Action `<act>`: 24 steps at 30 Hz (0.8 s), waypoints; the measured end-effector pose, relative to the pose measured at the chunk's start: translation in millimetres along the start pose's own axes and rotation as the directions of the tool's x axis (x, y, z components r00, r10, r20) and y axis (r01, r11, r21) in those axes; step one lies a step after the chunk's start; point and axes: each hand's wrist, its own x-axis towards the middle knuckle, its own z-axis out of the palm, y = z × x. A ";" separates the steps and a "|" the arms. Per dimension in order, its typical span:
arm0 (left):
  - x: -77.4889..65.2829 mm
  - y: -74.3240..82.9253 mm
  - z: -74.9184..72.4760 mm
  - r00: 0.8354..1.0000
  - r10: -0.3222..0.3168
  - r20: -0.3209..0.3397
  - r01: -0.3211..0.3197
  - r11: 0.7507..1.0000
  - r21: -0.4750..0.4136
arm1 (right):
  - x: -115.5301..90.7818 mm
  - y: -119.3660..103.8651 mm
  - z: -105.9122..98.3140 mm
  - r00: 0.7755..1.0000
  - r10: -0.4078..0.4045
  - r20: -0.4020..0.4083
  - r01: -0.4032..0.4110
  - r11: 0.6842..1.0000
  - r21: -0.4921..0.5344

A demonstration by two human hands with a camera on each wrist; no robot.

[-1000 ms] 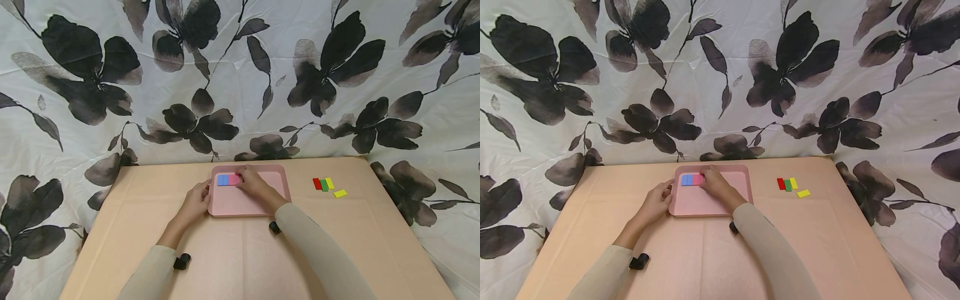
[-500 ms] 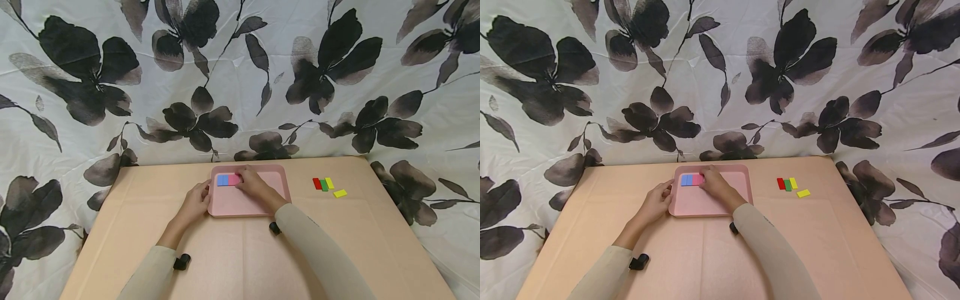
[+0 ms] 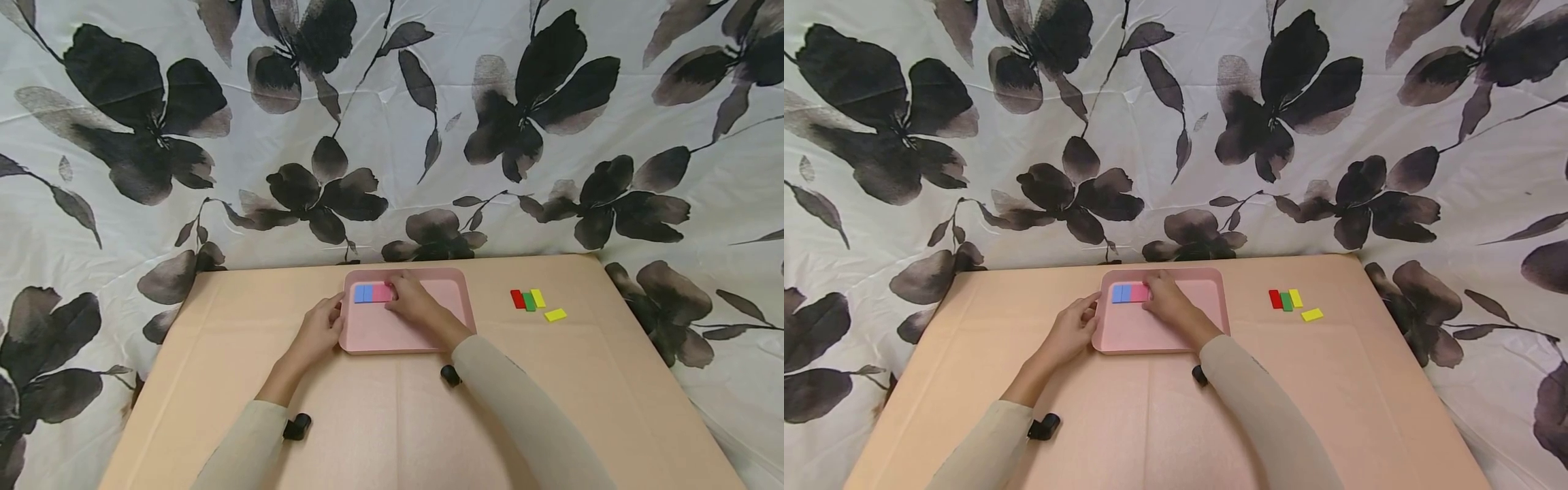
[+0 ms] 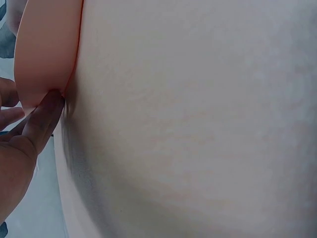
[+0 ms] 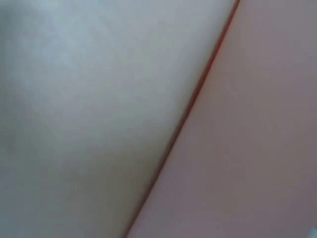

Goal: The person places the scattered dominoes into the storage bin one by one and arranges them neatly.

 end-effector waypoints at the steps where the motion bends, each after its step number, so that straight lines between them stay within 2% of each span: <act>1: 0.0 0.2 0.2 1.000 -0.001 -0.001 0.001 1.000 0.000 | -1.7 -0.7 -1.4 1.000 0.001 0.001 -0.001 1.000 0.002; 8: -0.3 1.8 0.2 1.000 -0.005 0.001 0.005 1.000 0.017 | -18.3 -5.8 -22.6 1.000 -0.007 0.008 0.007 0.998 0.055; 13: 0.4 3.0 -0.6 1.000 -0.006 -0.004 0.006 1.000 0.013 | -31.5 -4.3 -43.7 0.998 -0.067 -0.009 0.068 0.996 0.054; 18: 0.5 4.3 -0.8 1.000 -0.017 0.004 0.017 1.000 0.007 | -48.0 6.1 -64.9 0.993 -0.108 -0.047 0.111 0.992 0.052; 24: 0.3 4.7 -1.3 1.000 -0.021 0.008 0.021 1.000 -0.002 | -69.0 23.9 -87.0 0.992 -0.057 -0.114 0.064 0.996 0.065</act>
